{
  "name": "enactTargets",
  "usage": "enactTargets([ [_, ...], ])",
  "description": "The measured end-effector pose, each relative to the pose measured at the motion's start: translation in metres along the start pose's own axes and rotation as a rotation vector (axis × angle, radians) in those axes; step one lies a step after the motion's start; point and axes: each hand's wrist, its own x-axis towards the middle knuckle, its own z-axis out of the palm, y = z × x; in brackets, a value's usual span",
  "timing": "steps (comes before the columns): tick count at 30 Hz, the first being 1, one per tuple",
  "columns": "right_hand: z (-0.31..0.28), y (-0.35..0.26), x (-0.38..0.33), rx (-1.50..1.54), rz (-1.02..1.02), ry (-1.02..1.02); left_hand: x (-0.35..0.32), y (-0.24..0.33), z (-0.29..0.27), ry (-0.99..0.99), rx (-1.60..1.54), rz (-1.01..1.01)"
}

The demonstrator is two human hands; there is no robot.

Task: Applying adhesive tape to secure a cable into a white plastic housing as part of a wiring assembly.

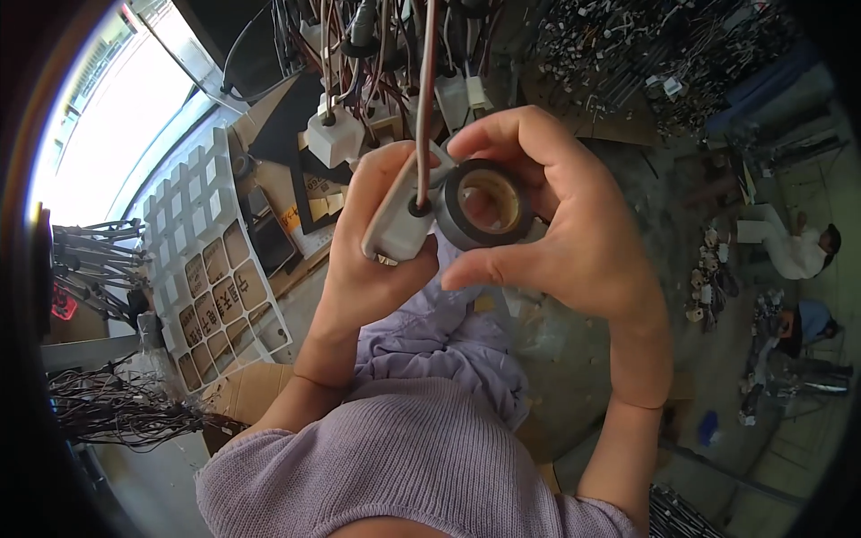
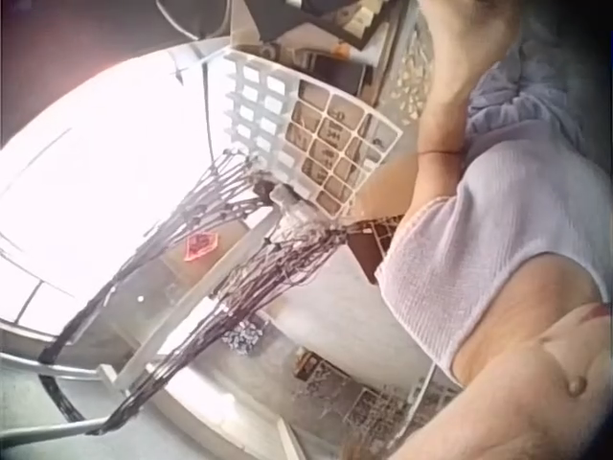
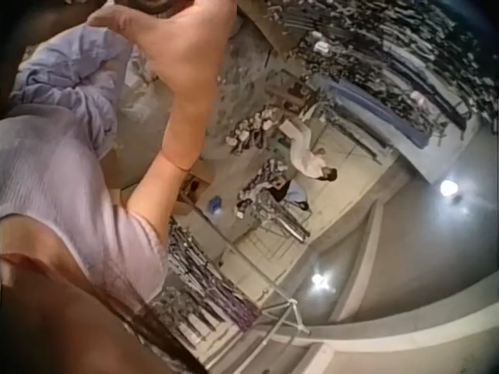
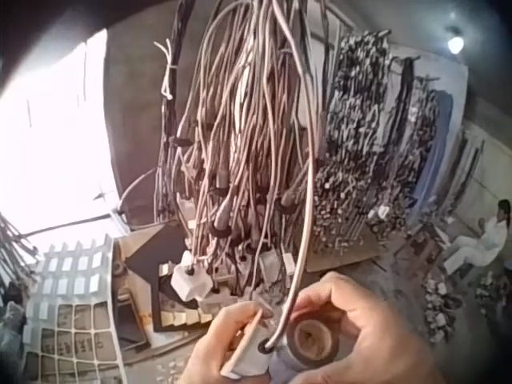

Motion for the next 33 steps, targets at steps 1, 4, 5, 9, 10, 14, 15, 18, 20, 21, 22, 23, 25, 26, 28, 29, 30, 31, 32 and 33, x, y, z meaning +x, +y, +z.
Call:
enactTargets([
  [1, -0.001, -0.002, 0.002, -0.09, -0.058, -0.014, 0.0, 0.001, 0.0, -0.013, 0.008, 0.012],
  [4, -0.009, -0.007, 0.008, -0.2, -0.118, -0.112, -0.003, 0.0, -0.004, -0.077, -0.088, -0.052],
  [5, -0.013, -0.008, 0.01, -0.226, -0.157, -0.167, -0.003, 0.003, -0.004, -0.082, -0.087, -0.045],
  [9, -0.017, -0.013, 0.019, -0.362, -0.286, -0.34, -0.003, -0.001, -0.001, -0.067, -0.103, -0.018],
  [10, -0.016, -0.015, 0.02, -0.364, -0.28, -0.342, -0.003, -0.003, -0.001, -0.05, -0.114, -0.013],
  [14, -0.011, -0.02, 0.018, -0.413, -0.267, -0.296, -0.004, -0.008, 0.005, 0.088, -0.075, -0.002],
  [15, -0.008, -0.022, 0.015, -0.395, -0.196, -0.266, -0.001, -0.011, 0.006, 0.155, -0.006, 0.05],
  [18, 0.013, -0.019, 0.004, -0.361, -0.123, -0.1, 0.008, -0.023, 0.008, 0.288, 0.117, 0.13],
  [20, 0.023, -0.021, 0.001, -0.266, -0.048, -0.016, 0.01, -0.026, 0.01, 0.32, 0.15, 0.125],
  [21, 0.026, -0.021, 0.0, -0.169, 0.023, 0.068, 0.011, -0.027, 0.01, 0.351, 0.186, 0.121],
  [22, 0.029, -0.02, 0.0, -0.125, 0.029, 0.069, 0.01, -0.029, 0.009, 0.358, 0.215, 0.122],
  [23, 0.032, -0.02, -0.002, -0.131, 0.031, 0.072, 0.011, -0.029, 0.012, 0.35, 0.229, 0.106],
  [25, 0.04, -0.022, -0.007, -0.089, 0.015, 0.104, 0.01, -0.025, 0.014, 0.314, 0.218, 0.075],
  [26, 0.046, -0.024, -0.007, -0.021, 0.014, 0.14, 0.008, -0.025, 0.014, 0.281, 0.077, -0.006],
  [28, 0.045, -0.035, -0.008, 0.232, 0.116, 0.114, 0.007, -0.028, 0.003, 0.118, -0.408, -0.214],
  [29, 0.039, -0.04, -0.007, 0.227, 0.186, 0.075, 0.003, -0.025, -0.003, -0.051, -0.499, -0.349],
  [30, 0.026, -0.043, -0.001, 0.123, 0.24, 0.045, 0.002, -0.018, -0.007, -0.23, -0.592, -0.48],
  [31, 0.013, -0.035, 0.003, 0.03, 0.188, 0.05, 0.006, -0.011, -0.004, -0.384, -0.978, -0.439],
  [32, -0.001, -0.023, 0.012, -0.15, 0.022, -0.003, 0.01, -0.015, -0.006, -0.658, -1.129, -0.48],
  [33, -0.004, -0.009, 0.021, -0.033, -0.057, -0.096, 0.011, -0.021, -0.002, -0.833, -1.322, -0.502],
])
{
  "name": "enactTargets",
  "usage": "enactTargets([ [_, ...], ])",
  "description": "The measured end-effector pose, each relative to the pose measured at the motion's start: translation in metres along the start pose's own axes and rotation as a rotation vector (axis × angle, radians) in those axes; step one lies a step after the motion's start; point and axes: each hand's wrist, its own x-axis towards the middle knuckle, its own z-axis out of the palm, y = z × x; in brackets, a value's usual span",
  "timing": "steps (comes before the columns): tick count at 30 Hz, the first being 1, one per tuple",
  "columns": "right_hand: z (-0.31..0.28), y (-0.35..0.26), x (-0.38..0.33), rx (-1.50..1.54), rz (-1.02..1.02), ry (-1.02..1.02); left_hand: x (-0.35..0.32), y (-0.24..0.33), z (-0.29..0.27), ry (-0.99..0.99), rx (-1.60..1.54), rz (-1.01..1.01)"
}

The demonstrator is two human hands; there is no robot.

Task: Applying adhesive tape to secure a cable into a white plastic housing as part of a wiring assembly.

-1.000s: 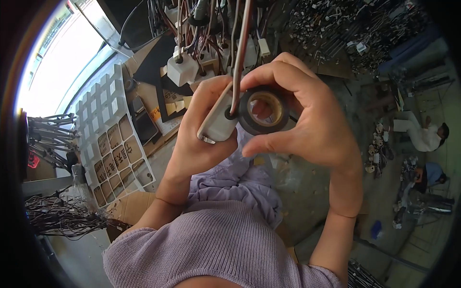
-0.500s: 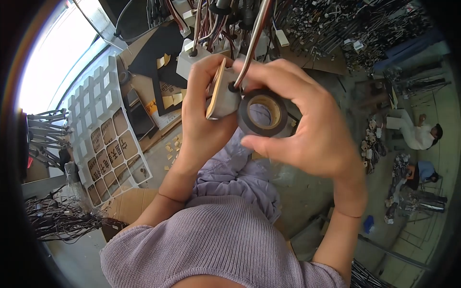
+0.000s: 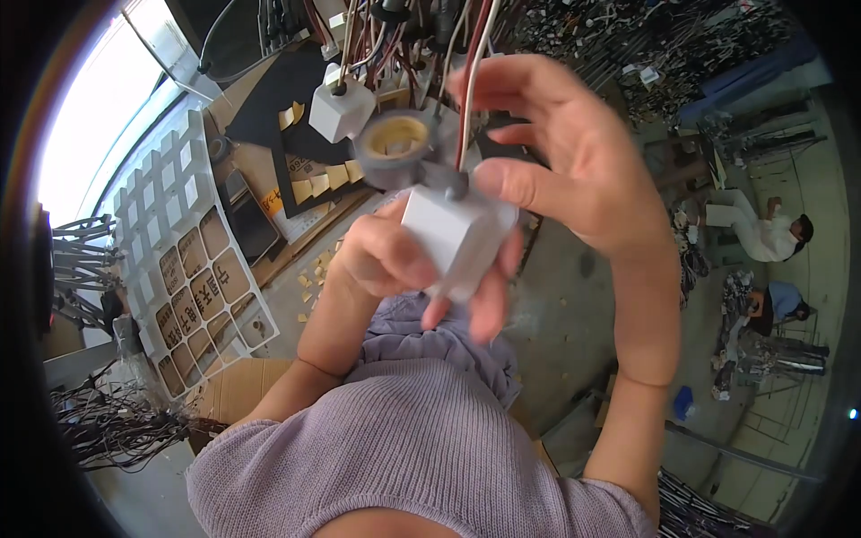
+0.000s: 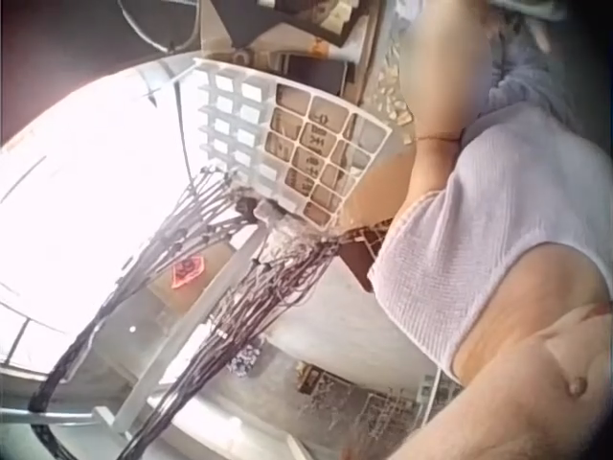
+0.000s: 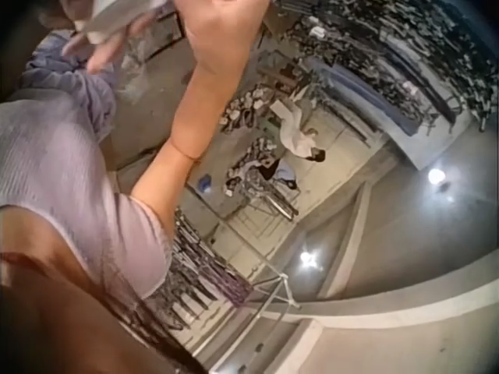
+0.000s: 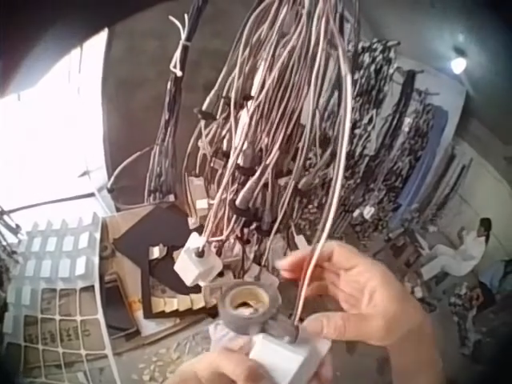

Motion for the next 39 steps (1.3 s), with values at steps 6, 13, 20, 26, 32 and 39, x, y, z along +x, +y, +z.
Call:
enactTargets([
  [6, -0.004, 0.027, 0.04, 0.323, -0.194, -0.571, 0.009, -0.018, -0.01, -0.562, -0.44, -0.203],
  [13, -0.018, 0.018, 0.063, 0.103, -0.421, -0.94, 0.004, -0.026, 0.002, -0.539, -0.505, -0.259],
  [20, -0.013, -0.007, 0.05, -0.328, -0.529, -0.662, -0.004, -0.014, -0.003, -0.345, -0.378, -0.203],
  [26, -0.014, -0.021, 0.041, -0.697, -0.465, -0.583, -0.006, -0.011, -0.005, 0.09, 0.191, 0.063],
  [32, -0.013, -0.039, 0.024, -0.847, -0.133, -0.479, -0.006, -0.013, -0.008, 0.502, 0.646, 0.223],
  [39, 0.008, -0.057, -0.001, 0.15, 0.527, -0.176, -0.002, -0.022, -0.011, 0.861, 0.977, 0.563],
])
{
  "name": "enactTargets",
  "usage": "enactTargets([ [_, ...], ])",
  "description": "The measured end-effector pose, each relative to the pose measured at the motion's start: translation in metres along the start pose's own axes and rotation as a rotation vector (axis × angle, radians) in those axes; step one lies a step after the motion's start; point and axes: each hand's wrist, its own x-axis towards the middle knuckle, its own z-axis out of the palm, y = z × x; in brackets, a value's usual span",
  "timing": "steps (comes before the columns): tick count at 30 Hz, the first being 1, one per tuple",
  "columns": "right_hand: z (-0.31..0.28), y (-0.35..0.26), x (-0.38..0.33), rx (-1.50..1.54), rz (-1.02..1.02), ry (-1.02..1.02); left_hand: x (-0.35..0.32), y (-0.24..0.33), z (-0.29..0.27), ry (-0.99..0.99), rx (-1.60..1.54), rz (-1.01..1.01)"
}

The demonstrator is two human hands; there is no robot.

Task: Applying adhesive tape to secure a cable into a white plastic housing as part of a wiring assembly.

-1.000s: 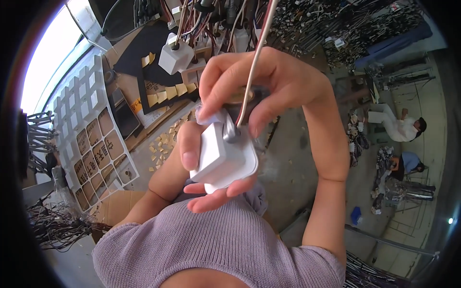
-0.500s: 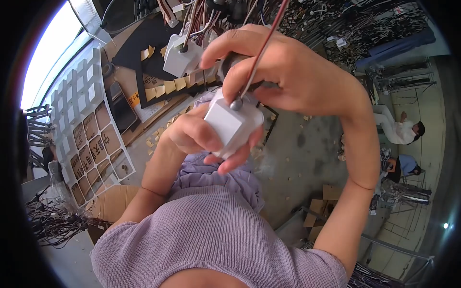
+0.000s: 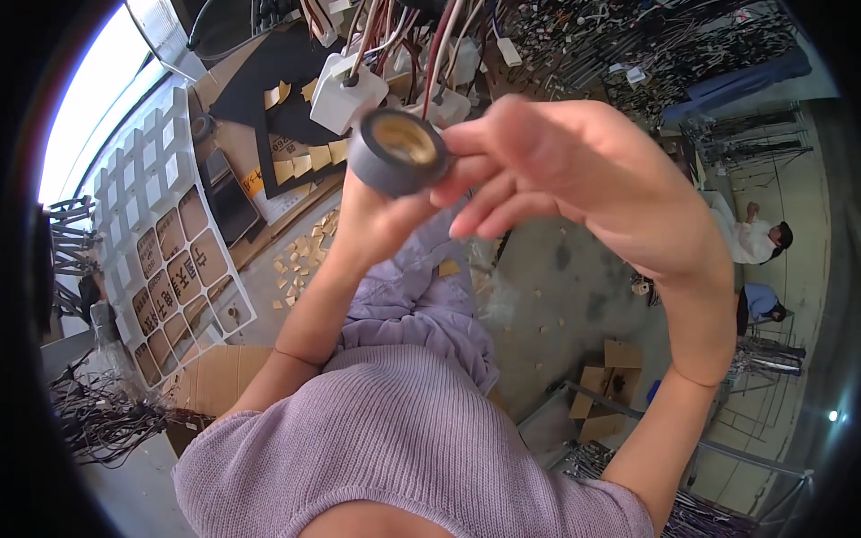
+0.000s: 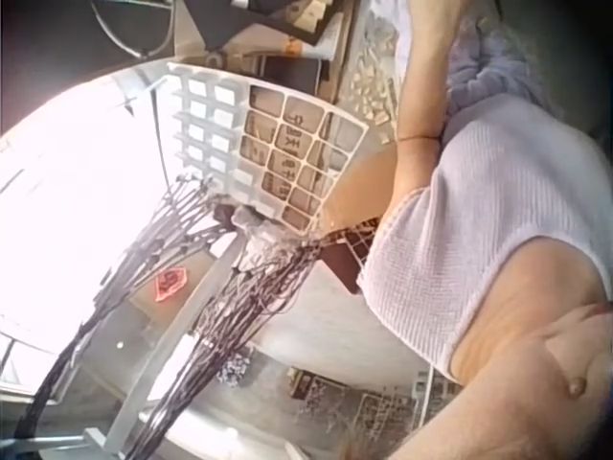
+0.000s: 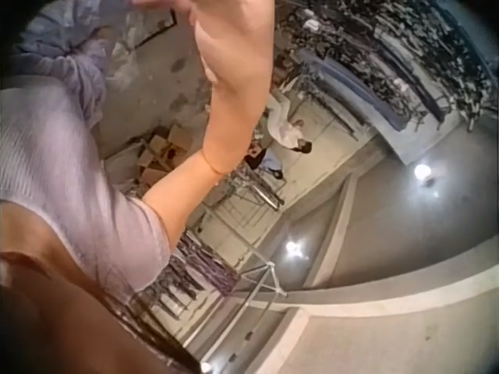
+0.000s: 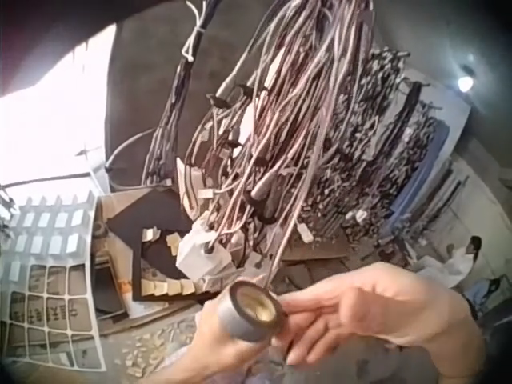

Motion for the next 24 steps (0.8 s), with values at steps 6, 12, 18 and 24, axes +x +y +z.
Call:
enactTargets([
  [6, -0.03, 0.022, 0.031, -0.249, -0.408, 0.014, -0.002, 0.006, 0.007, -0.949, -1.323, -0.576],
  [12, -0.038, 0.033, 0.067, -0.271, -0.55, -0.574, -0.015, 0.0, 0.024, -1.301, -1.822, -0.766],
  [18, -0.055, 0.03, 0.052, -0.374, -0.498, -0.484, -0.007, 0.002, 0.01, -1.071, -1.593, -0.632],
  [24, -0.041, 0.033, 0.009, -0.12, -0.023, -0.042, -0.005, -0.004, 0.018, -0.124, -0.137, -0.105],
])
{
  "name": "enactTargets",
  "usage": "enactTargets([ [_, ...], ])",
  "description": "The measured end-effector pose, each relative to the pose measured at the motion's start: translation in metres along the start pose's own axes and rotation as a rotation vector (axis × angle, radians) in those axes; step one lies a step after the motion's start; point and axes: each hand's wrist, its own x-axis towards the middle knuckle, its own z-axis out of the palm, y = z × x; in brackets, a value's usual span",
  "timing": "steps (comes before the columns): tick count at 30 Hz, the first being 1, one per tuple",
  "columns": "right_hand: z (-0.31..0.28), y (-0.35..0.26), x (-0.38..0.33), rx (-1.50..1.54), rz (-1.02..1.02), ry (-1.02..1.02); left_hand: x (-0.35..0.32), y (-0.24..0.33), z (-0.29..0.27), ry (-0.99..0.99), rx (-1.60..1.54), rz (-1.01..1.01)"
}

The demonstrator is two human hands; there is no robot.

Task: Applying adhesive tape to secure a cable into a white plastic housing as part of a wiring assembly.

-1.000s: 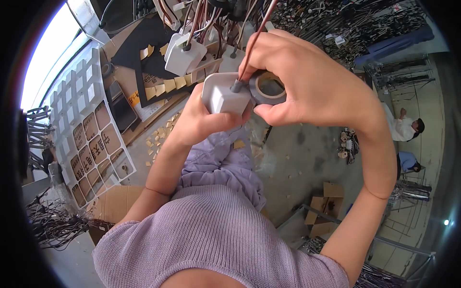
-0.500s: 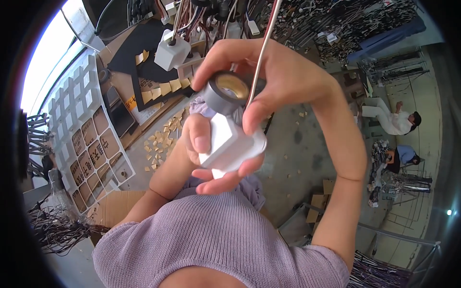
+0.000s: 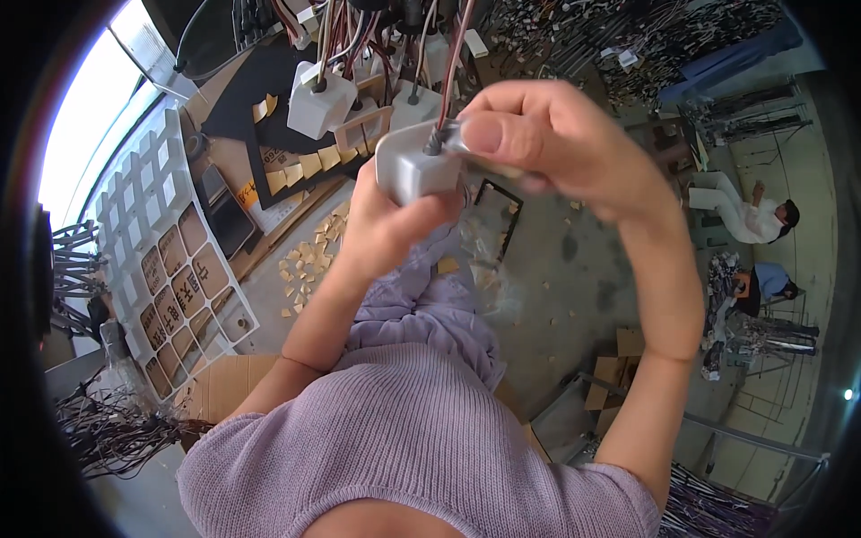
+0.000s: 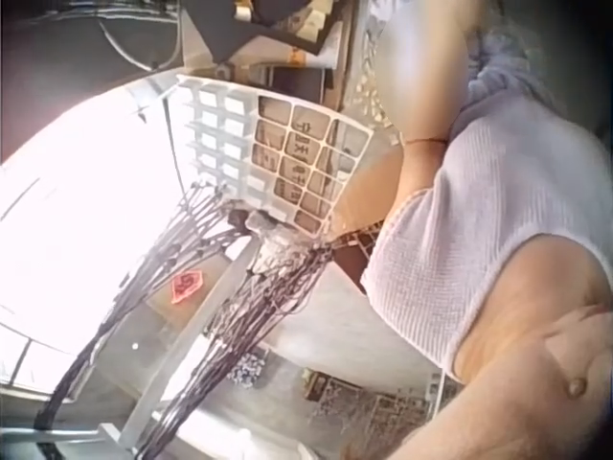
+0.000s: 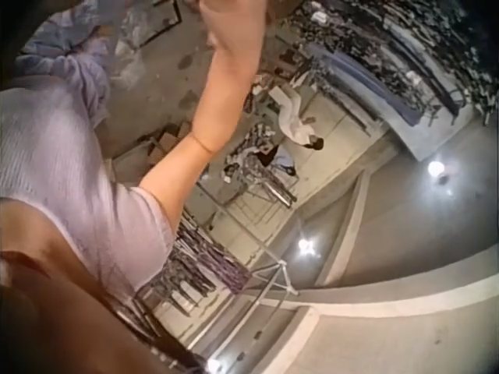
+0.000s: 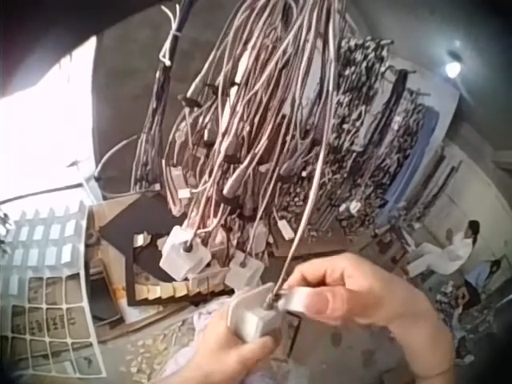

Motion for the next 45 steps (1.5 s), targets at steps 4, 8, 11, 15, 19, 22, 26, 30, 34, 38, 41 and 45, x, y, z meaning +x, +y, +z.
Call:
enactTargets([
  [4, 0.031, -0.003, -0.016, 0.186, -0.203, 0.092, -0.004, 0.009, 0.0, 0.0, 0.016, -0.159],
  [8, 0.012, 0.018, 0.013, -0.092, -0.441, 0.161, -0.007, 0.031, 0.0, -0.418, -0.5, -0.45],
  [11, 0.001, 0.007, 0.016, -0.194, -0.266, -0.161, -0.003, 0.024, 0.0, -0.677, -0.739, -0.515],
  [15, -0.006, 0.004, 0.014, -0.298, -0.441, -0.076, -0.003, 0.022, -0.004, -0.7, -0.897, -0.481],
  [19, -0.008, 0.0, 0.0, -0.42, -0.182, 0.155, 0.002, 0.024, -0.006, -0.286, -0.229, -0.256],
  [22, 0.011, 0.002, -0.011, 0.15, -0.084, 0.112, 0.002, 0.005, 0.007, 0.109, 0.599, 0.288],
  [26, 0.033, 0.004, -0.018, 0.058, -0.262, 0.29, -0.002, 0.006, 0.008, -0.051, 0.088, 0.026],
  [30, 0.007, 0.016, 0.008, -0.373, -0.585, 0.281, 0.0, 0.036, 0.006, -0.412, -0.57, -0.321],
  [34, -0.005, 0.009, 0.016, -0.238, -0.433, -0.186, -0.002, 0.036, 0.008, -0.492, -0.555, -0.392],
  [38, -0.008, 0.001, 0.009, -0.452, -0.472, -0.021, 0.001, 0.032, 0.006, -0.336, -0.582, -0.399],
  [41, 0.001, 0.01, -0.006, -0.308, -0.326, 0.177, 0.002, 0.031, 0.008, -0.087, -0.354, -0.167],
  [45, 0.033, 0.023, -0.025, 0.334, -0.277, 0.228, 0.0, 0.03, 0.024, 0.168, -0.318, -0.103],
])
